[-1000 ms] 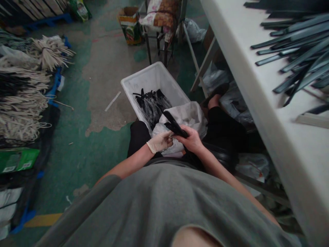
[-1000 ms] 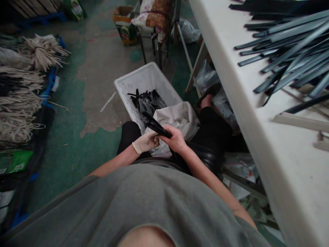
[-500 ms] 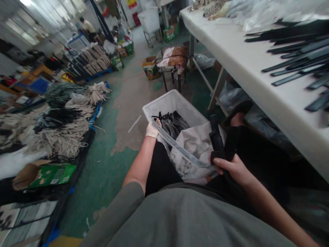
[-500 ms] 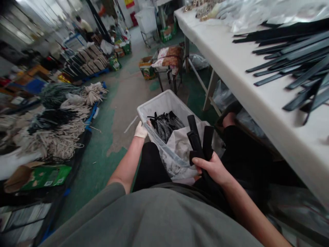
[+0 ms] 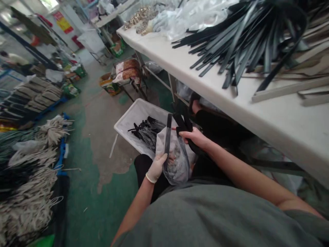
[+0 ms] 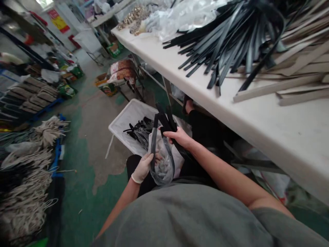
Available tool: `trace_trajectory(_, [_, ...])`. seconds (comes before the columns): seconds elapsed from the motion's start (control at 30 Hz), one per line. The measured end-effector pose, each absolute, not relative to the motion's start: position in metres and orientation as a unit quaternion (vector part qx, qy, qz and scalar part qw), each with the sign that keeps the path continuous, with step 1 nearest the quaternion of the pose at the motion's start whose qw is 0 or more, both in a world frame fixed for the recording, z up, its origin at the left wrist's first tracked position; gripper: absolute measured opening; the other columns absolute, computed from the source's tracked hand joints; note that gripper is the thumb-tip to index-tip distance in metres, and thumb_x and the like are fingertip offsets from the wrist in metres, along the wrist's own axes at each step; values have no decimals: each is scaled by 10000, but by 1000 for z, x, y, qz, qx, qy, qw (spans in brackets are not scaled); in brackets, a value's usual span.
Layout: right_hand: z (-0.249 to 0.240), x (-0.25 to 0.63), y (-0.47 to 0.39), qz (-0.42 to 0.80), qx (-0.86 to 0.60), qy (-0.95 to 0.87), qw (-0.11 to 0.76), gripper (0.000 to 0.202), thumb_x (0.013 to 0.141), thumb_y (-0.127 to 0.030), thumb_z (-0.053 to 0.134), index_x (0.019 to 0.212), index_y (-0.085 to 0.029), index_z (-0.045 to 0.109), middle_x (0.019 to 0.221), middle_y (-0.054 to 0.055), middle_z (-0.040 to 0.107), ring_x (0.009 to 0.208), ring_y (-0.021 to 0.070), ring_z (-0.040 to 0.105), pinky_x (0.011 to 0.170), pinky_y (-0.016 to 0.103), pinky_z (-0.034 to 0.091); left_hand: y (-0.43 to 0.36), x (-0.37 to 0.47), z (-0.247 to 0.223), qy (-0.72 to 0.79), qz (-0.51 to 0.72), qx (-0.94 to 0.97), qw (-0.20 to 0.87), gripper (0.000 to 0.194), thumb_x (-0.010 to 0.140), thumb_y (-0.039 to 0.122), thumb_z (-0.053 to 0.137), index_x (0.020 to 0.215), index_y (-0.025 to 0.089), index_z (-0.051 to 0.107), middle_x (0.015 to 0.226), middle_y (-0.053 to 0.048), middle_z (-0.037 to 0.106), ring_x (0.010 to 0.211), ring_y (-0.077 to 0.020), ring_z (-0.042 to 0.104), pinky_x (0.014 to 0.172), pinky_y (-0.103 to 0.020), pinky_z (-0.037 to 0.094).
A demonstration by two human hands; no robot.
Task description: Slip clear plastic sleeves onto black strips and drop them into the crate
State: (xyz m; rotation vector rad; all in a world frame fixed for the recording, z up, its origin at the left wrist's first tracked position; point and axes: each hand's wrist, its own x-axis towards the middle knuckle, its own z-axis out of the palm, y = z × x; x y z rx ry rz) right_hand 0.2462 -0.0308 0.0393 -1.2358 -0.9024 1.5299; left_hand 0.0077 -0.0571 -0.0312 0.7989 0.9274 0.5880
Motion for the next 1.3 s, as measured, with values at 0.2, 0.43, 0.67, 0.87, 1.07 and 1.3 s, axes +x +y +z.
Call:
trace_trajectory(0.2, [42,246,-29,619,-471,-392,491,412,666,-429,751,900,-90,748,478,-31,554,417,81,418,444,236,332,-66,17,-21,446,199,414,768,388,790,478,733,999,152,739,879,-96,732,721,-165,649,658,-257,470])
trace_trajectory(0.43, [57,217,-47,597,-484,-508,390,231,662,-370,762,745,-161,710,563,-19,620,450,97,507,439,216,383,-48,51,17,460,287,459,703,194,742,291,799,895,196,725,876,-30,705,891,-188,629,872,-287,479])
trace_trajectory(0.67, [65,239,-49,510,-558,-464,462,291,642,-398,786,557,-189,602,453,-7,544,410,116,476,410,253,380,-88,38,-17,436,178,606,642,223,879,390,621,784,200,688,747,-45,659,718,-185,578,737,-306,458])
trace_trajectory(0.87, [72,248,-42,476,-566,-460,491,201,693,-375,762,783,-194,759,669,22,684,450,102,468,444,268,416,-81,-9,-50,494,257,436,707,470,794,633,642,816,168,703,664,-38,627,587,-145,539,595,-271,459])
trace_trajectory(1.07, [67,226,-49,444,-585,-472,488,400,723,-360,734,1093,-210,762,836,36,732,490,103,491,486,267,455,35,-54,-31,617,454,322,556,370,844,535,650,872,167,674,565,34,553,492,-73,510,541,-178,422])
trace_trajectory(1.3, [27,190,-45,562,-529,-500,391,321,707,-382,724,932,-156,758,698,19,675,482,112,513,458,248,425,144,-90,-12,681,447,371,446,282,899,363,628,1072,143,670,905,-70,722,947,-168,665,820,-249,509])
